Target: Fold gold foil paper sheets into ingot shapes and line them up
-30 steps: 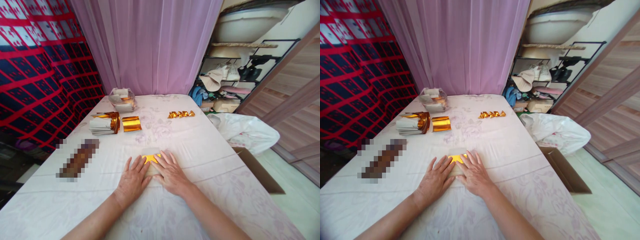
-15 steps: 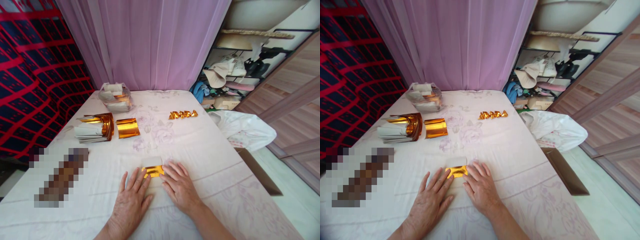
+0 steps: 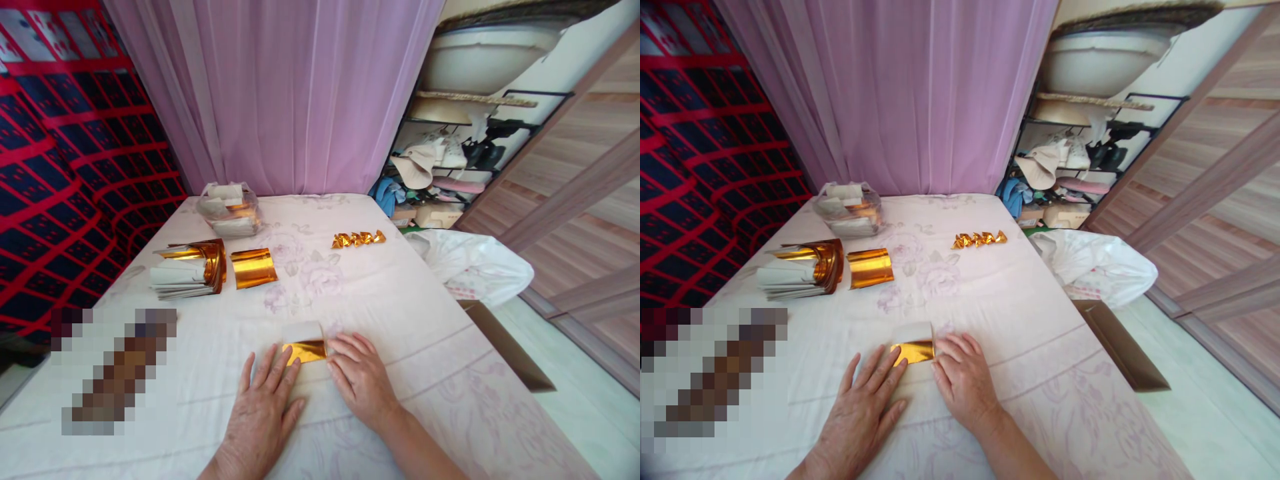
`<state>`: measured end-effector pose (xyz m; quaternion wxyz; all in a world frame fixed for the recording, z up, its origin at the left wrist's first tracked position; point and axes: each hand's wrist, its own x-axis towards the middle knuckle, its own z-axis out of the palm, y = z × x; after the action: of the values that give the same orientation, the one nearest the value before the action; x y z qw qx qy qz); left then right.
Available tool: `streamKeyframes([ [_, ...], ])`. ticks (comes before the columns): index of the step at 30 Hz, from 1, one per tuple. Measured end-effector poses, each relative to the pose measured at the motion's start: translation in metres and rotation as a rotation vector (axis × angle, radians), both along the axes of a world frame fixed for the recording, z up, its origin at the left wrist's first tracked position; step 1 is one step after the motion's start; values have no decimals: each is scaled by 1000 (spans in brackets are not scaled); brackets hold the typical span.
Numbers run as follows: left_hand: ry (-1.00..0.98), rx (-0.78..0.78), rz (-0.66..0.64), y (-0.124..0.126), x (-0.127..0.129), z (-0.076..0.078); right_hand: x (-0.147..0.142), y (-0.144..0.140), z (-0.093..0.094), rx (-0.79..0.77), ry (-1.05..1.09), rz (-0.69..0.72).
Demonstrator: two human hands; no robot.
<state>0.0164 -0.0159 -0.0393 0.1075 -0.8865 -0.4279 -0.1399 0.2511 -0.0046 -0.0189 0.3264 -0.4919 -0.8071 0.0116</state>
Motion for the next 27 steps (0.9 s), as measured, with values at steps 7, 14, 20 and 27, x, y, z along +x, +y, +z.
streamKeyframes([
  [7, 14, 41, 9, 1, 1, 2, -1, 37, 9, -89, 76, -18],
  [14, -13, -44, 22, -2, 3, 3, -8, 26, -1, -173, 92, 81],
  [20, -36, -87, 32, -3, 3, 7, -11, 27, -6, -150, 54, 47],
  [27, -129, -93, 40, -5, 3, 14, -6, 31, -10, -146, 112, 90],
])
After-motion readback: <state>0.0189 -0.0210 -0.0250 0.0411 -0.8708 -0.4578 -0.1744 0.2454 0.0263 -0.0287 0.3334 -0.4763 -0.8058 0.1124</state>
